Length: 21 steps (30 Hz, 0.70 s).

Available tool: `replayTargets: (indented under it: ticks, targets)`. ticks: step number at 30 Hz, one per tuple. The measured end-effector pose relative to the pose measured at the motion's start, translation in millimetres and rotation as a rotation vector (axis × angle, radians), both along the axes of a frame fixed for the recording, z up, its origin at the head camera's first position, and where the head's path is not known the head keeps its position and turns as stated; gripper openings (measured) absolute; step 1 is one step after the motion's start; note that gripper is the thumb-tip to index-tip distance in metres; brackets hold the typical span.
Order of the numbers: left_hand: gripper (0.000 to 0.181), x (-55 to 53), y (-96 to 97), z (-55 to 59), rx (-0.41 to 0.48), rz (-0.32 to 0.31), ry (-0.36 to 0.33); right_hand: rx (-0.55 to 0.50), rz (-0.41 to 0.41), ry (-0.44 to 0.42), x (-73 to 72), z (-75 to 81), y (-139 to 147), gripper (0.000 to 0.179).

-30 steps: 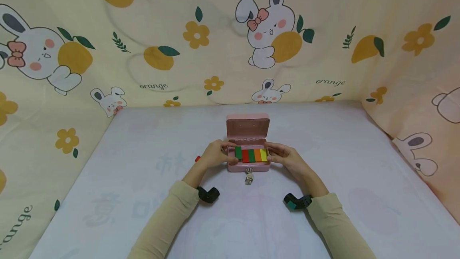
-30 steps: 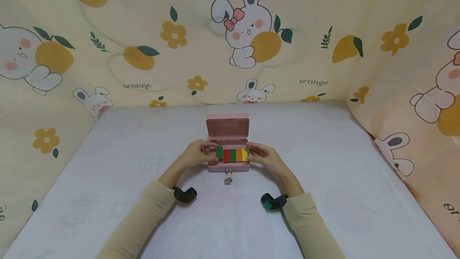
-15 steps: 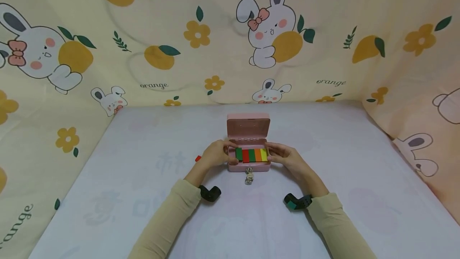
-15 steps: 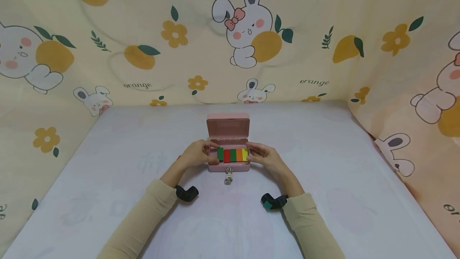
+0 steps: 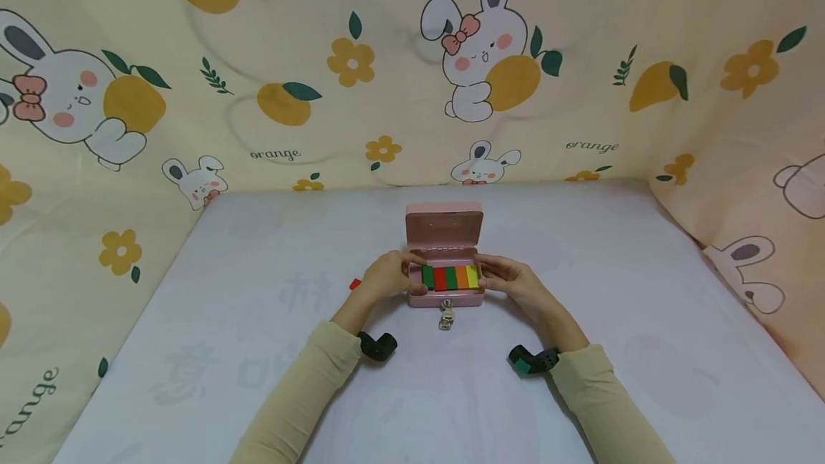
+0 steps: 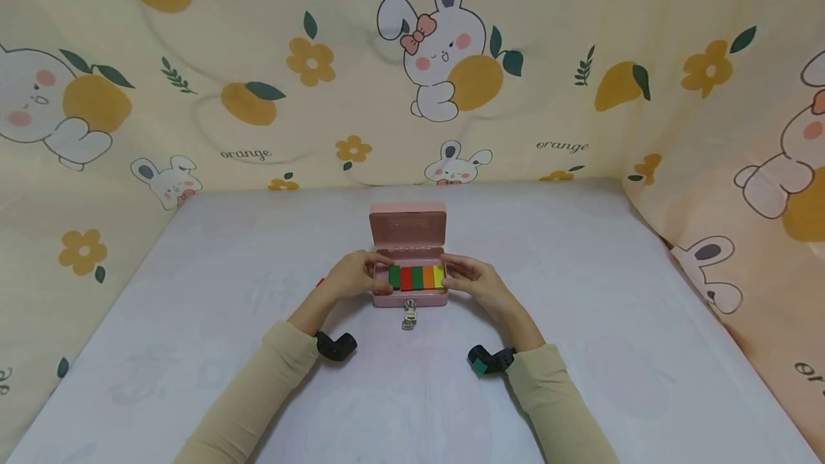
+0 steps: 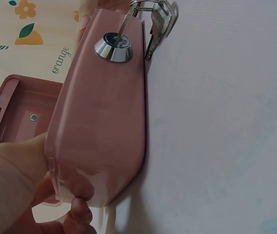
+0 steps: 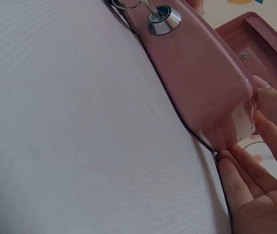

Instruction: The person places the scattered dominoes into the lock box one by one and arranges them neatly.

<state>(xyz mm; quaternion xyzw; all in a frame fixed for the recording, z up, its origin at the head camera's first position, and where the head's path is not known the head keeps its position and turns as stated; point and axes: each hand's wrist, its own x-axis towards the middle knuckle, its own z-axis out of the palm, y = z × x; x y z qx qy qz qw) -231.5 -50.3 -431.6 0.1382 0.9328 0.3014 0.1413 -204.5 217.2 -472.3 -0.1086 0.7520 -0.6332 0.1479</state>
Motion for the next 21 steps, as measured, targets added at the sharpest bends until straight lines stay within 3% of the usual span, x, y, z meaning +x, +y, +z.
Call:
replayTargets:
  ticks: [21]
  targets:
    - [0.052,0.5,-1.9,-3.9,0.027,-0.017,0.015,0.015,-0.011,-0.003,-0.1,-0.5,0.1,0.060]
